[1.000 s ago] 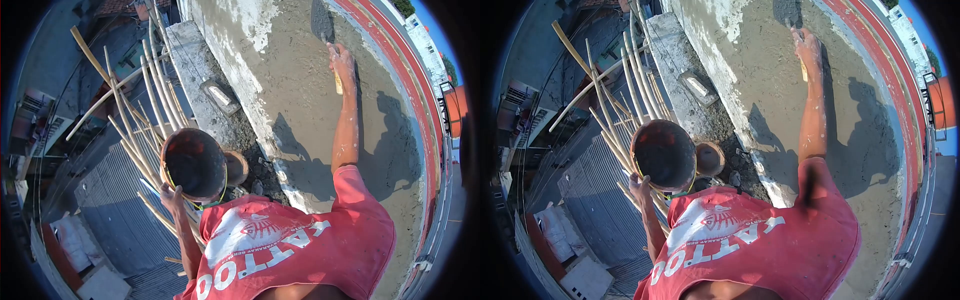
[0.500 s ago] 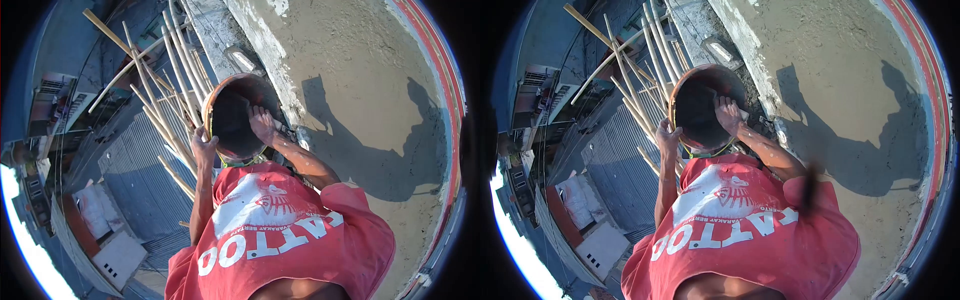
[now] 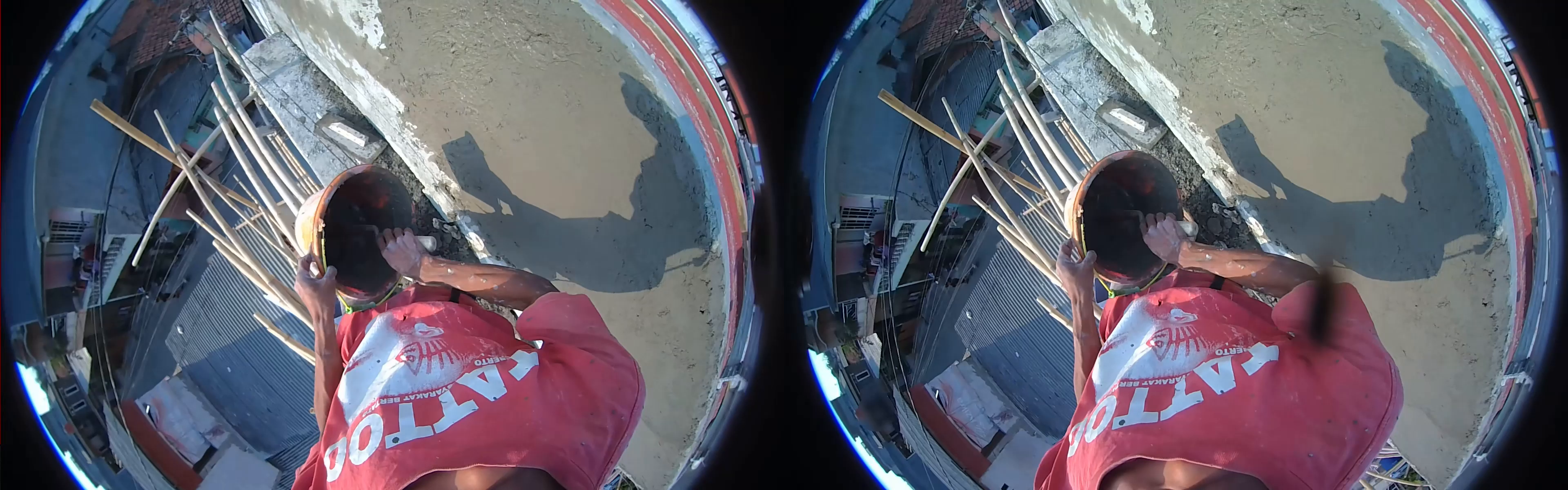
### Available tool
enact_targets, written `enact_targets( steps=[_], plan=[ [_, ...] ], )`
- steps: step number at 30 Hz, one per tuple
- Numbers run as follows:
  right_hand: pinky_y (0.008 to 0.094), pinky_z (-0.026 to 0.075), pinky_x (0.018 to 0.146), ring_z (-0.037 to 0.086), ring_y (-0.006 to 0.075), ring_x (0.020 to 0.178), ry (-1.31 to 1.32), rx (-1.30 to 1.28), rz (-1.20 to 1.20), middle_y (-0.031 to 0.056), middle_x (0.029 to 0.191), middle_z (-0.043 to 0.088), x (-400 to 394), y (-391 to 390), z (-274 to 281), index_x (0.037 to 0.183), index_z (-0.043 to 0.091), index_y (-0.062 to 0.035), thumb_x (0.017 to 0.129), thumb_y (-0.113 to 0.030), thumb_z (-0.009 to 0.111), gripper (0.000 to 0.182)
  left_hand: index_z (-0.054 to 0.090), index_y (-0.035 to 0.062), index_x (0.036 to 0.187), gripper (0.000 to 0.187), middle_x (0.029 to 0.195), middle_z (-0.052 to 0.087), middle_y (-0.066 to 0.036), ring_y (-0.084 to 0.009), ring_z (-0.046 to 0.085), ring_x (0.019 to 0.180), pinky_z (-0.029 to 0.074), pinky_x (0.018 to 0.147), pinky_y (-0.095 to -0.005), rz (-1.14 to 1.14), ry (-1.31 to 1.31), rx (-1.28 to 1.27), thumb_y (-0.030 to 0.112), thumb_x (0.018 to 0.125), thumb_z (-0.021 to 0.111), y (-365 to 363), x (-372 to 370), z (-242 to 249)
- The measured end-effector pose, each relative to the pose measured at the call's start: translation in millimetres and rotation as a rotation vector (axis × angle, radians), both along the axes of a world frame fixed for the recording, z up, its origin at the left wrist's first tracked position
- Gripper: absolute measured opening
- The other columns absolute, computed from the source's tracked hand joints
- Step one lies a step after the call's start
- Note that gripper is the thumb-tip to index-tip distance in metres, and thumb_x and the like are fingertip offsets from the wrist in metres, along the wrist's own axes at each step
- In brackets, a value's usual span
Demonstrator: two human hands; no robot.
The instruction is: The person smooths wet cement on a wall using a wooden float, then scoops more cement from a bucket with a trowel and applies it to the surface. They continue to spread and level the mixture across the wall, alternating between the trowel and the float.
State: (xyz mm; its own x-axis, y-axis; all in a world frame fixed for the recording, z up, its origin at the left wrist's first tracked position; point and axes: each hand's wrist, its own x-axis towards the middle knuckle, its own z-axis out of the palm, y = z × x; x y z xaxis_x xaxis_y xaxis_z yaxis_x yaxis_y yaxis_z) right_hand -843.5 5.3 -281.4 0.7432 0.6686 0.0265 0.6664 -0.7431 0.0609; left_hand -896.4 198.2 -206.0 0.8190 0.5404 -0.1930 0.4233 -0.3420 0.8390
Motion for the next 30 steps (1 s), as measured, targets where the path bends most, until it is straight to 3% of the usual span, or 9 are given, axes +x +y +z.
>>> enact_targets(
  steps=[3, 5, 8, 13, 16, 17, 22, 27, 30],
  plan=[
    [0.0333, 0.045, 0.059, 0.057, 0.0203, 0.075, -0.056, -0.187, -0.211, 0.0073, 0.082, 0.057, 40.8, 8.6, 18.4, 0.098, 0.059, -0.0019, 0.072, -0.017, 0.059, 0.031, 0.059, -0.0008, 0.101, 0.037, 0.089, 0.066, -0.017, -0.0251, 0.065, 0.075, 0.049, 0.073, -0.0332, -0.065, -0.079, 0.148, 0.004, 0.064, 0.064, -12.4, 0.7, 1.6],
    [0.0340, 0.046, 0.055, 0.059, 0.0203, 0.072, -0.030, -0.251, -0.254, 0.0063, 0.077, 0.057, 35.9, 14.2, 23.2, 0.093, 0.062, -0.0049, 0.073, -0.017, 0.060, 0.023, 0.058, -0.0003, 0.101, 0.036, 0.115, 0.061, -0.016, -0.0309, 0.061, 0.100, 0.048, 0.083, -0.0341, -0.095, 0.129, 0.072, 0.001, 0.065, 0.063, -29.6, 9.5, 31.6],
    [0.0367, 0.048, 0.056, 0.063, 0.0233, 0.074, 0.391, -0.295, -0.008, 0.0097, 0.073, 0.062, 21.8, -1.6, 12.1, 0.082, 0.066, -0.0113, 0.073, -0.018, 0.060, 0.012, 0.058, -0.0003, 0.102, 0.035, 0.123, 0.057, -0.010, -0.0266, 0.057, 0.110, 0.046, 0.089, -0.0328, -0.191, 0.014, 0.091, -0.002, 0.066, 0.062, -38.8, 6.0, 23.2],
    [0.0400, 0.051, 0.065, 0.064, 0.0318, 0.079, 0.603, 0.186, 0.007, 0.0149, 0.086, 0.065, 0.9, -33.6, -52.3, 0.087, 0.065, -0.0058, 0.077, -0.025, 0.061, 0.022, 0.058, 0.0087, 0.119, 0.055, 0.097, 0.066, -0.015, -0.0292, 0.065, 0.081, 0.049, 0.074, -0.0364, -0.236, 0.116, 0.093, 0.008, 0.065, 0.069, -30.1, 13.8, 9.5],
    [0.0412, 0.050, 0.072, 0.063, 0.0355, 0.084, 0.794, 0.414, -0.148, 0.0162, 0.092, 0.066, 5.3, -21.7, -64.1, 0.093, 0.064, -0.0028, 0.078, -0.033, 0.063, 0.034, 0.059, 0.0073, 0.114, 0.051, 0.086, 0.066, -0.018, -0.0295, 0.065, 0.075, 0.049, 0.072, -0.0364, -0.168, 0.114, 0.048, 0.010, 0.064, 0.069, -18.2, 20.6, 3.2],
    [0.0420, 0.050, 0.075, 0.062, 0.0363, 0.086, 0.854, 0.471, -0.251, 0.0166, 0.094, 0.066, 10.5, -16.5, -48.9, 0.097, 0.064, -0.0021, 0.077, -0.038, 0.064, 0.041, 0.060, -0.0001, 0.104, 0.040, 0.087, 0.065, -0.010, -0.0139, 0.060, 0.077, 0.047, 0.075, -0.0277, -0.143, 0.024, 0.024, 0.005, 0.065, 0.069, -13.1, 23.2, -0.8],
    [0.0456, 0.048, 0.079, 0.063, 0.0356, 0.087, 0.799, 0.202, -0.389, 0.0174, 0.088, 0.066, 31.6, -17.9, 37.1, 0.103, 0.065, -0.0082, 0.074, -0.037, 0.065, 0.041, 0.061, -0.0019, 0.101, 0.036, 0.083, 0.064, -0.007, -0.0129, 0.058, 0.075, 0.047, 0.074, -0.0277, 0.021, -0.073, -0.210, 0.006, 0.066, 0.066, 9.0, 28.4, -28.0],
    [0.0452, 0.049, 0.073, 0.063, 0.0345, 0.081, 0.579, 0.264, -0.299, 0.0184, 0.082, 0.066, 38.9, -31.3, 0.0, 0.100, 0.066, -0.0108, 0.073, -0.036, 0.066, 0.037, 0.058, -0.0019, 0.096, 0.030, 0.082, 0.060, -0.002, -0.0098, 0.053, 0.073, 0.045, 0.069, -0.0245, 0.085, -0.069, -0.274, 0.002, 0.067, 0.065, 17.3, 42.5, -27.9],
    [0.0432, 0.049, 0.067, 0.063, 0.0337, 0.076, 0.752, 0.178, -0.323, 0.0164, 0.077, 0.064, 61.9, -6.5, 45.2, 0.091, 0.065, -0.0082, 0.076, -0.033, 0.064, 0.030, 0.058, -0.0015, 0.096, 0.030, 0.084, 0.058, -0.002, -0.0095, 0.052, 0.073, 0.043, 0.071, -0.0230, 0.144, -0.066, -0.369, 0.002, 0.066, 0.066, 41.1, 43.8, -58.2]
  ],
)
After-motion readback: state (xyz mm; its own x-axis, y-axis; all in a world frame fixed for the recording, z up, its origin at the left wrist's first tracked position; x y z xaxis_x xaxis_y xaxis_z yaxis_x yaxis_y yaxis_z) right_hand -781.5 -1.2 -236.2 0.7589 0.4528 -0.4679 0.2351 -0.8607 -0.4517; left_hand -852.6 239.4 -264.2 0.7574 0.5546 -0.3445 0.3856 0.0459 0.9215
